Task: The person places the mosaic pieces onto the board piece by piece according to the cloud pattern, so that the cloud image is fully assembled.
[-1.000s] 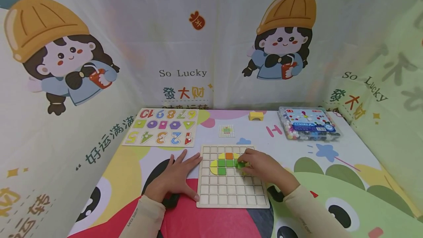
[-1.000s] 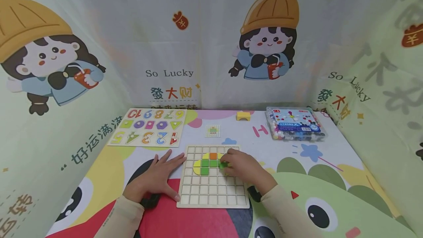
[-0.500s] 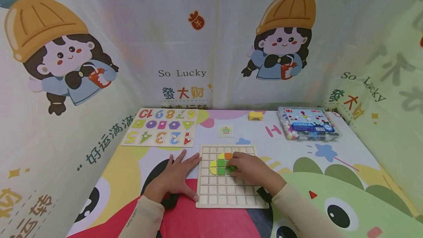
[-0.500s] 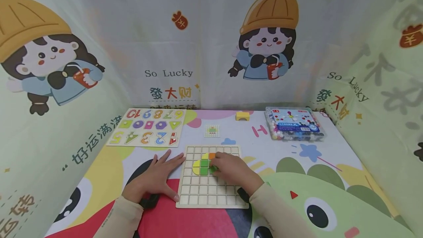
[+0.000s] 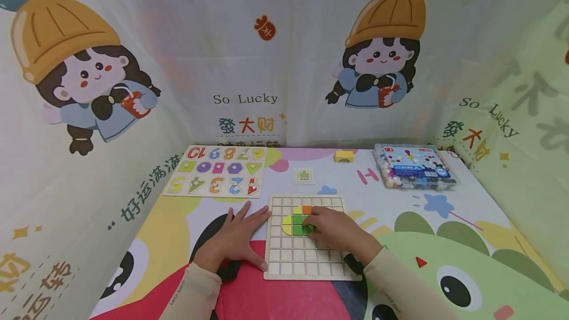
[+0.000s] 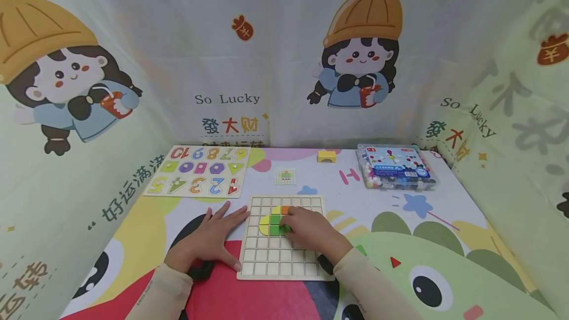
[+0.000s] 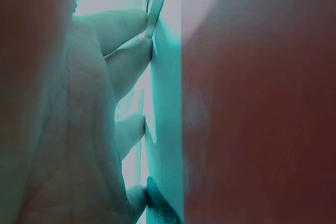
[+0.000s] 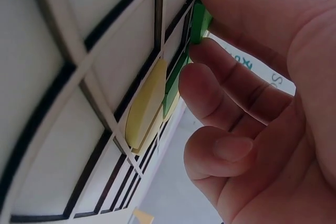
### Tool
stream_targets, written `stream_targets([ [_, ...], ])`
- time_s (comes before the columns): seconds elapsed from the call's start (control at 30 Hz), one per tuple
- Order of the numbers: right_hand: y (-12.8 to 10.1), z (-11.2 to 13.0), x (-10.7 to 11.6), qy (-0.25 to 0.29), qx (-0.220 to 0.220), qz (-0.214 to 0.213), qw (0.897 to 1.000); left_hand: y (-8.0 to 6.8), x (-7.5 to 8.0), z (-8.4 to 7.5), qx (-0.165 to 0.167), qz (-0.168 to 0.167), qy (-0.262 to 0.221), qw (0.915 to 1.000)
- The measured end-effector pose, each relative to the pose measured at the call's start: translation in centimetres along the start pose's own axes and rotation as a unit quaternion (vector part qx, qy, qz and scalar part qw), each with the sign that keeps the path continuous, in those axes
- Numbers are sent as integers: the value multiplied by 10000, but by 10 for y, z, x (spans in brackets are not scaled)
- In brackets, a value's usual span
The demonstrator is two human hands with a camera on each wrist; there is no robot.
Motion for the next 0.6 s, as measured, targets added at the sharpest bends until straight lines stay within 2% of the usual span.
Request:
stream_targets([
  [0.6,-3,2,2,9,178,-161,9997,-1,0,-1,41,-31,24,10000],
])
Point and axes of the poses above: each hand's wrist, its own y-axis towards the middle knuckle, its own x-axis out of the back of the hand, z = x × y, the point moved 6 cm from there along y, towards the middle knuckle, and after that the axes turned 10 degrees about -x, right-handed, at the moved point
